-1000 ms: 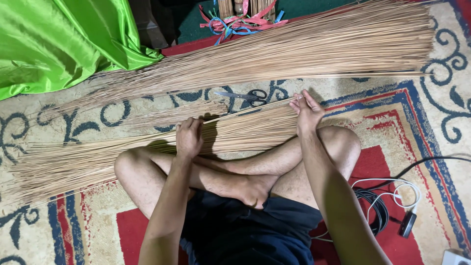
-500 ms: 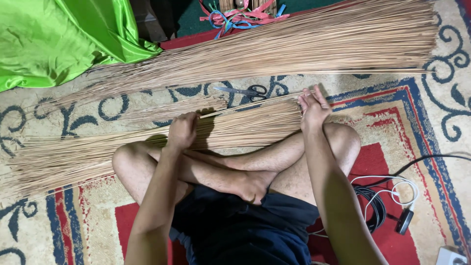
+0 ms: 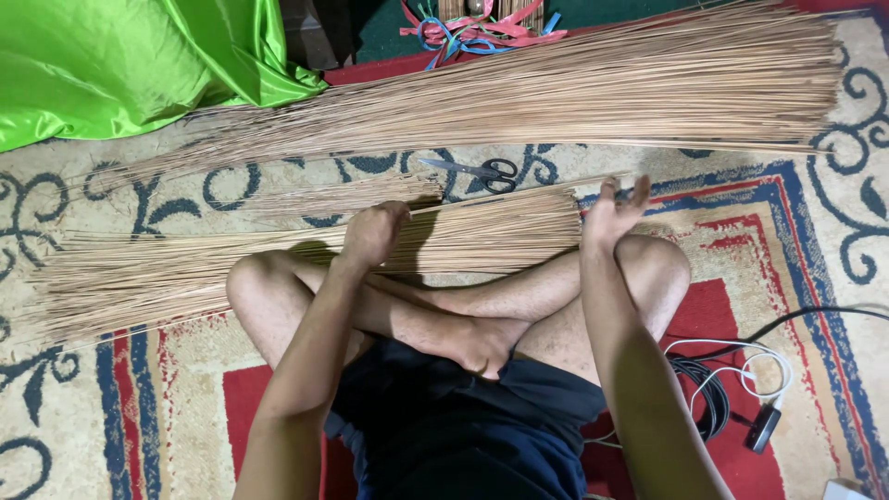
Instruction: Sorting and trimming bundles of thin wooden sticks using scissors.
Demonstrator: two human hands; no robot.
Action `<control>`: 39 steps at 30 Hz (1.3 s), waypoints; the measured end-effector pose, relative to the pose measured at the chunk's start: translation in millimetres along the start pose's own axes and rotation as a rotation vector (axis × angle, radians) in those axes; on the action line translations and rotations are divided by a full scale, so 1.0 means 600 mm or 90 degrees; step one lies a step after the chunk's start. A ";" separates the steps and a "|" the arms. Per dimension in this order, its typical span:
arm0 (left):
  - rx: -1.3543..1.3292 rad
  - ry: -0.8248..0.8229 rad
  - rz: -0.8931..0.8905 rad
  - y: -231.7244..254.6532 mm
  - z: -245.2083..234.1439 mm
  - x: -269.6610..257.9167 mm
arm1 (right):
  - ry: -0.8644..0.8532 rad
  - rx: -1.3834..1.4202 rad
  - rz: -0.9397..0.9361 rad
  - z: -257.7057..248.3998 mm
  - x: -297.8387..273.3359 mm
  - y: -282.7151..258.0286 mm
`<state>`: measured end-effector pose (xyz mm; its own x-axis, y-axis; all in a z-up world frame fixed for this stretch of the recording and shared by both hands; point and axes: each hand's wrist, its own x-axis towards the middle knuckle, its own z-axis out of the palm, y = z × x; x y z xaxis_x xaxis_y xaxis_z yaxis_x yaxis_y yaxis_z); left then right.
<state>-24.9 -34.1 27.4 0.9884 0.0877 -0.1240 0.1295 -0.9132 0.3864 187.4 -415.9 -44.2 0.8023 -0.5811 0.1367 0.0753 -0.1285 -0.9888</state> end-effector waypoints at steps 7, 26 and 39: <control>0.085 -0.105 -0.013 0.122 -0.030 0.014 | -0.520 -0.174 -0.608 0.022 -0.182 -0.225; 0.059 -0.062 0.056 0.037 -0.074 -0.032 | -0.876 -0.460 -0.524 0.005 -0.063 -0.136; 0.047 -0.101 0.083 0.134 -0.002 0.029 | -0.914 -0.358 -0.572 0.037 -0.198 -0.173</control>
<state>2.6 -105.7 57.5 0.9709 -0.0914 -0.2213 -0.0108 -0.9400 0.3410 97.6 -315.6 41.2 0.4919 0.8634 0.1122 0.7929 -0.3910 -0.4673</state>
